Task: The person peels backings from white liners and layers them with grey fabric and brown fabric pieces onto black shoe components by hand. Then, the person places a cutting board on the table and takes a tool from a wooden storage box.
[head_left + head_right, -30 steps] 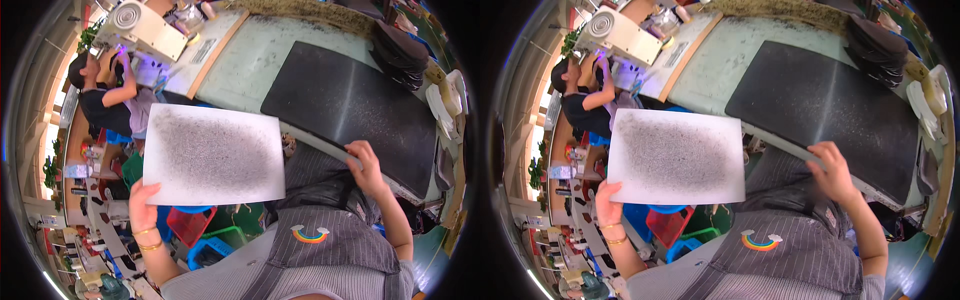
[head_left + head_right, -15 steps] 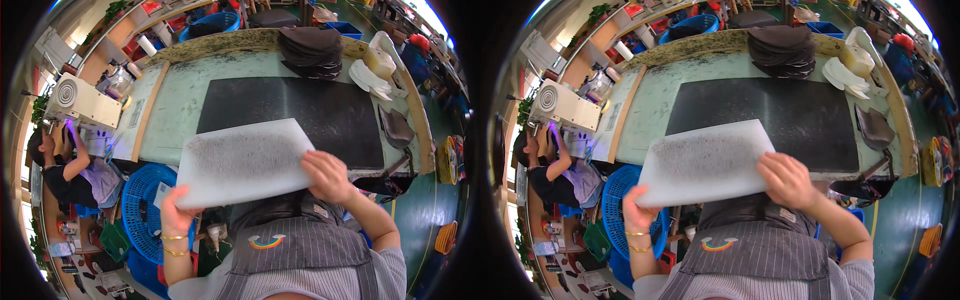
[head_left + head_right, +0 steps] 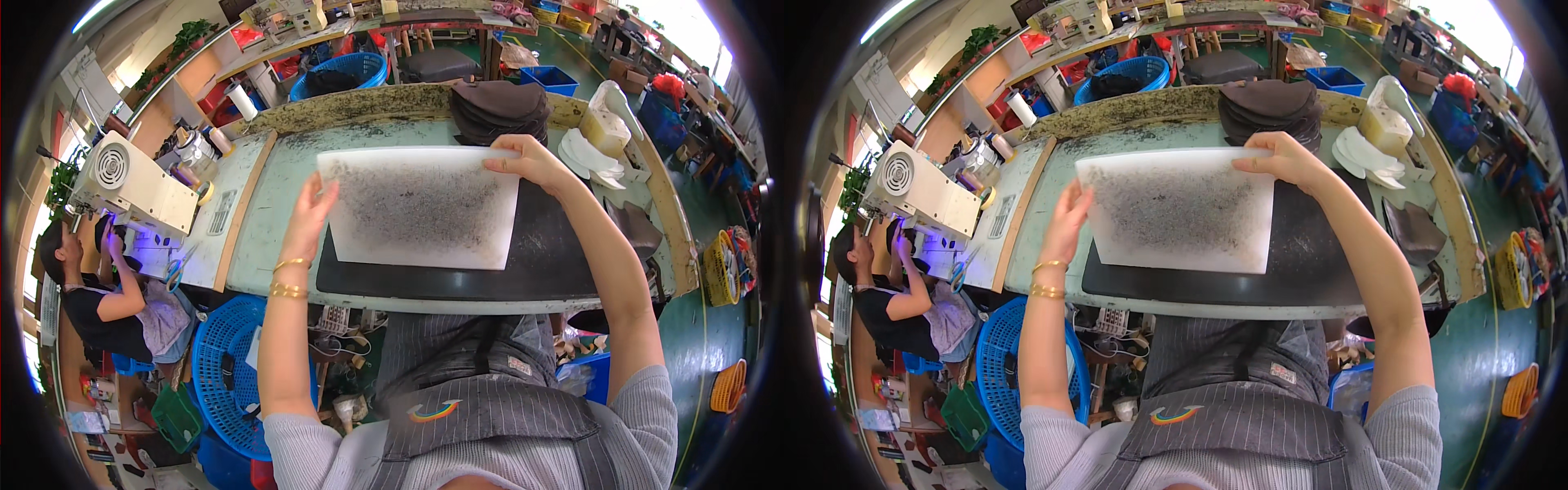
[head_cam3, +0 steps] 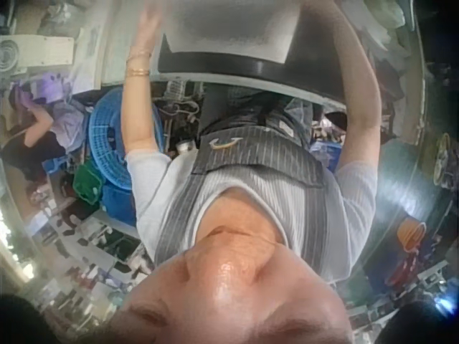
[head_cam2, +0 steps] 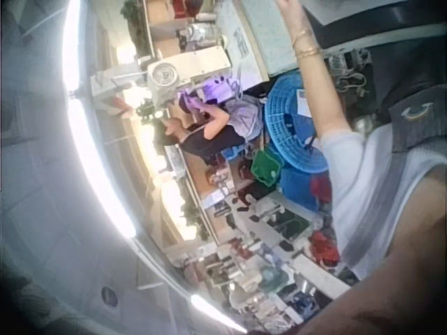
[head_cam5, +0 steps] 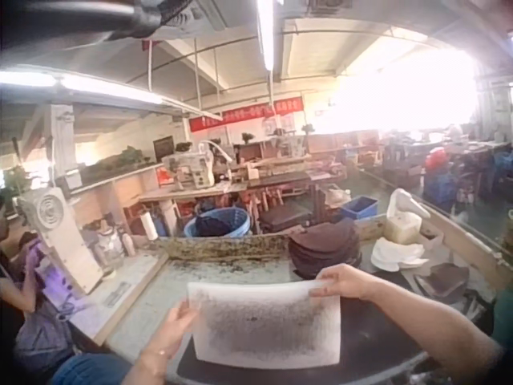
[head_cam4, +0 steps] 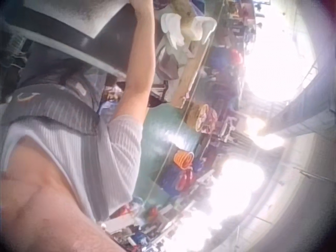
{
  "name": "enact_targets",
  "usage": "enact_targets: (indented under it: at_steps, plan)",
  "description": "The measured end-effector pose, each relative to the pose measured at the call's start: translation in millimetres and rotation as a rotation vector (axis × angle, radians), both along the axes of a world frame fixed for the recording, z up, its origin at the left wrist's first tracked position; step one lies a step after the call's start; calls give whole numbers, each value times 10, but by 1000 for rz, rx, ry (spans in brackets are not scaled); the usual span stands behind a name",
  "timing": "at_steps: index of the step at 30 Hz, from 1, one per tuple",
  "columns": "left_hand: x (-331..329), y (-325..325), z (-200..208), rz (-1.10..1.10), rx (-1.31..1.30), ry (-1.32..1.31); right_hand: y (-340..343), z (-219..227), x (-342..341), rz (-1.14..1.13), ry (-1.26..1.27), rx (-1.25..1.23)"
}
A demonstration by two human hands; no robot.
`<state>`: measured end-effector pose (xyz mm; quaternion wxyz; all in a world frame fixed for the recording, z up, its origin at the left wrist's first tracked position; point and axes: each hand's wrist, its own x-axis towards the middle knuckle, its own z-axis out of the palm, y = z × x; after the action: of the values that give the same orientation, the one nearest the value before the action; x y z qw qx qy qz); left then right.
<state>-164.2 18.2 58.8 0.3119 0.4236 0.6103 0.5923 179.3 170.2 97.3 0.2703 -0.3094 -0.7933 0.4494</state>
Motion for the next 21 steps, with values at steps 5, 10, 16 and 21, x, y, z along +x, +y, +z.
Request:
enact_targets:
  at_steps: [5, 10, 16, 21]
  plan:
    - [-43, 442, -257, -58, -29, -131, 195, -327, 55, -137, -79, -305]
    - [34, 548, -328, -15, -70, -166, 270, -457, 120, -215, -76, -347]
    - [-124, 446, -450, 34, 7, -410, 180, -371, -17, -169, -45, -327]
    - [243, -16, 66, -94, 391, -625, -578, 51, 65, -246, 13, 398]
